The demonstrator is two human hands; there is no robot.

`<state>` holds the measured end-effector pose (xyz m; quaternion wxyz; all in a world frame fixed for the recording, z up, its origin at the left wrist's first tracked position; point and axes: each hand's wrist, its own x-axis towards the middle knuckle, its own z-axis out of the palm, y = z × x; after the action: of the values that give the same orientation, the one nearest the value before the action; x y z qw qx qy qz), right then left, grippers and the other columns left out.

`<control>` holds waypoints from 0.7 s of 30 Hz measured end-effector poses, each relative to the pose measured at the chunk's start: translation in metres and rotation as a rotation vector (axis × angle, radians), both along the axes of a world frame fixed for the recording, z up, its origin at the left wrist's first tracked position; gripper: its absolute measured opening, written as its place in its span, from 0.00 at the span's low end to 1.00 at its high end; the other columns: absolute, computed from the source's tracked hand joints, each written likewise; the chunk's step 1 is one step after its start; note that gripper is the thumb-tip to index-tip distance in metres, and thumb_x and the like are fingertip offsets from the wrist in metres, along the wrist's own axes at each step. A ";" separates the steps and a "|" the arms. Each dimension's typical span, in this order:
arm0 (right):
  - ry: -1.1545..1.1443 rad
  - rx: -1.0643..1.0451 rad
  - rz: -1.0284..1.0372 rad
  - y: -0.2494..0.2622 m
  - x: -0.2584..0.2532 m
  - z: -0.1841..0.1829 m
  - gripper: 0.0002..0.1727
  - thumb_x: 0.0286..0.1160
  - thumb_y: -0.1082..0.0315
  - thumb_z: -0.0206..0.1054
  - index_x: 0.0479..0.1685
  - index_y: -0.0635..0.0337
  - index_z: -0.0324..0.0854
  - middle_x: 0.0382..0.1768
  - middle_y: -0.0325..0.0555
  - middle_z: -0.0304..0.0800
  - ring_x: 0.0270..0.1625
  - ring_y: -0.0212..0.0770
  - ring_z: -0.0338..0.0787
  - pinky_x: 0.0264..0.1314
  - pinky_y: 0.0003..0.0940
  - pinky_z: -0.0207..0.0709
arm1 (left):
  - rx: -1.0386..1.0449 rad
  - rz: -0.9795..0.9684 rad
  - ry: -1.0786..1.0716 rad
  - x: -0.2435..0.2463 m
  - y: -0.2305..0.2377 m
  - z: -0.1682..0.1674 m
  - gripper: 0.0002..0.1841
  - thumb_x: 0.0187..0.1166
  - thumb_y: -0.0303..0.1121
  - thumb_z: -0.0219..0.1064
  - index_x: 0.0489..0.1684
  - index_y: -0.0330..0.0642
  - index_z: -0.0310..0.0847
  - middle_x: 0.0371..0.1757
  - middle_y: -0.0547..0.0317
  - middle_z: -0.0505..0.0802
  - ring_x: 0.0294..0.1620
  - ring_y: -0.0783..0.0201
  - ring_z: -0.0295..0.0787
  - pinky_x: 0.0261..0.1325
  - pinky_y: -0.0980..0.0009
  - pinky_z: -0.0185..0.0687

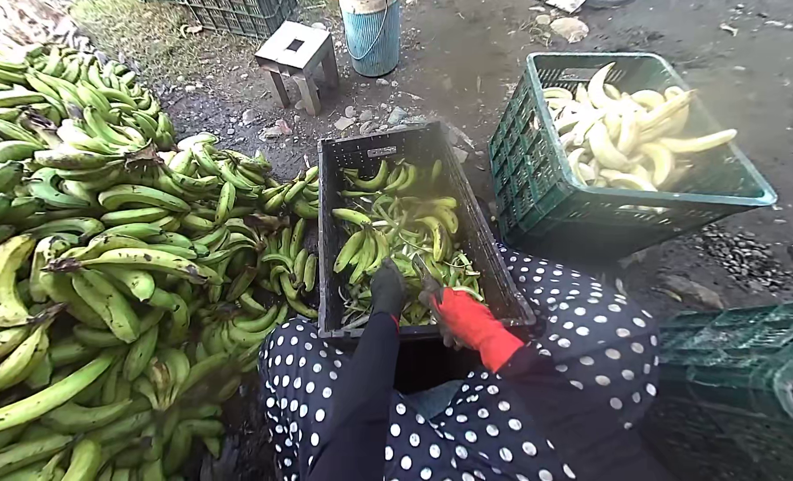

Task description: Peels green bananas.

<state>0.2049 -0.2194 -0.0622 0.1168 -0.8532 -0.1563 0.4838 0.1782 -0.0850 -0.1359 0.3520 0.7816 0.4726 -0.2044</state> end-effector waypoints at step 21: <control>0.050 0.117 0.109 0.026 0.038 -0.066 0.32 0.94 0.46 0.47 0.72 0.69 0.75 0.66 0.67 0.84 0.67 0.60 0.87 0.71 0.59 0.75 | 0.021 -0.126 -0.098 -0.019 0.000 -0.010 0.33 0.96 0.44 0.27 0.81 0.30 0.69 0.77 0.34 0.81 0.80 0.41 0.75 0.80 0.45 0.70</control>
<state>0.2433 -0.1931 -0.1286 0.1438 -0.8227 -0.2277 0.5006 0.1588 -0.0849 -0.1462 0.3530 0.8224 0.4070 -0.1826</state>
